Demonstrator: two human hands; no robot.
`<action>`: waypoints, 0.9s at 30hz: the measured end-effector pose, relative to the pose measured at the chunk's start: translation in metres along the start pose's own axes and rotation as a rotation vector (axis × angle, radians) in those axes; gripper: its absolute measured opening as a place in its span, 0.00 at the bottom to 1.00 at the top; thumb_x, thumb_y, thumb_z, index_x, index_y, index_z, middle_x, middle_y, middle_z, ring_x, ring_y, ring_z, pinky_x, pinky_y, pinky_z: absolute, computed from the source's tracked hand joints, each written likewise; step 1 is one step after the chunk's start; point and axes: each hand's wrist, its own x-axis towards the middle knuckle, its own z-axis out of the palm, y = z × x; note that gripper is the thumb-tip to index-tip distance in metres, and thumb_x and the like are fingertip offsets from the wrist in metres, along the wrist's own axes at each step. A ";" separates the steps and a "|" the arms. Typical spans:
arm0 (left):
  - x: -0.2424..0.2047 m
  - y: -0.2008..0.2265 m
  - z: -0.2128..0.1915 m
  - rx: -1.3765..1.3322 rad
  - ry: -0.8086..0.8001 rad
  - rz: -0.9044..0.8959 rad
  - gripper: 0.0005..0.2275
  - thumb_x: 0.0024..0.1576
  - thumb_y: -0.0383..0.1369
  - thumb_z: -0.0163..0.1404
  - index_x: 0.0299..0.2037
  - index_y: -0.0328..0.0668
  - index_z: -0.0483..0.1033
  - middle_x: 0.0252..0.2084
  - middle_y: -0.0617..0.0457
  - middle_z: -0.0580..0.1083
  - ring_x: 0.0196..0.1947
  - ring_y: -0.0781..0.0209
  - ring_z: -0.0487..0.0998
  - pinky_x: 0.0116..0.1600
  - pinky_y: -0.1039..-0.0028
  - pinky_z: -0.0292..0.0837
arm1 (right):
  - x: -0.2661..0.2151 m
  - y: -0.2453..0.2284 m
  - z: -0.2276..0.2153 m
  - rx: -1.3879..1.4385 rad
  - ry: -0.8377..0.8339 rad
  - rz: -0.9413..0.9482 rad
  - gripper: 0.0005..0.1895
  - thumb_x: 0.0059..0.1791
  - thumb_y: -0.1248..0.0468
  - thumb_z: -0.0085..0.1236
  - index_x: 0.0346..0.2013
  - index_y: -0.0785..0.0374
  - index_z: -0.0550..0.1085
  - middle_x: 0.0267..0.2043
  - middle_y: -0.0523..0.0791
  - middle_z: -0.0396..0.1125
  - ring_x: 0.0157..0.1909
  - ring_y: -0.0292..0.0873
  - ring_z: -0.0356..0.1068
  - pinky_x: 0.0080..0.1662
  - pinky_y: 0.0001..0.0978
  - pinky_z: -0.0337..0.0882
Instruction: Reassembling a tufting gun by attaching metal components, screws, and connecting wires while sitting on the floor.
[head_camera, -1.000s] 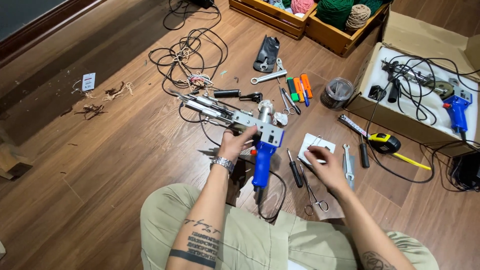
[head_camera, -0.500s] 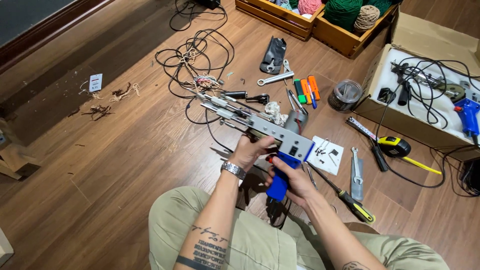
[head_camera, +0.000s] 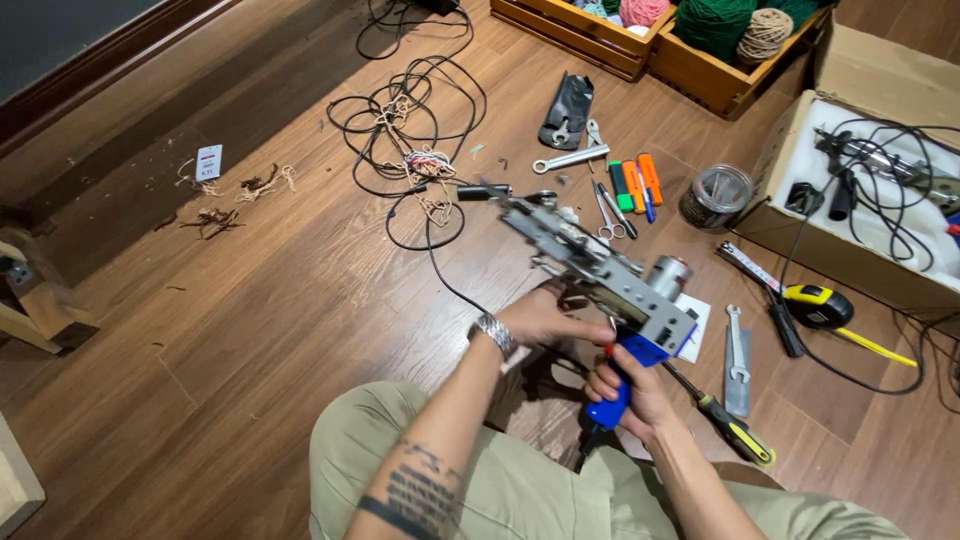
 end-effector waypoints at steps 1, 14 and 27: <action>0.010 -0.004 -0.020 -0.001 0.004 -0.002 0.58 0.36 0.44 0.73 0.71 0.14 0.50 0.69 0.21 0.63 0.72 0.31 0.62 0.71 0.55 0.63 | -0.001 -0.004 0.001 0.001 -0.002 0.004 0.12 0.57 0.56 0.54 0.45 0.61 0.74 0.19 0.38 0.51 0.17 0.36 0.55 0.32 0.38 0.66; 0.085 -0.096 -0.301 0.686 0.907 -0.432 0.18 0.60 0.38 0.53 0.60 0.46 0.75 0.60 0.45 0.75 0.61 0.46 0.74 0.66 0.55 0.68 | -0.002 -0.016 -0.002 0.459 -0.108 -0.013 0.12 0.57 0.60 0.53 0.53 0.63 0.72 0.21 0.37 0.53 0.20 0.32 0.51 0.28 0.28 0.56; 0.025 -0.071 -0.318 0.815 0.696 -0.656 0.24 0.59 0.25 0.46 0.66 0.40 0.53 0.57 0.29 0.72 0.56 0.32 0.74 0.58 0.42 0.72 | -0.001 0.004 -0.030 0.607 -0.060 -0.063 0.14 0.59 0.58 0.52 0.55 0.62 0.70 0.23 0.37 0.56 0.20 0.32 0.54 0.28 0.29 0.61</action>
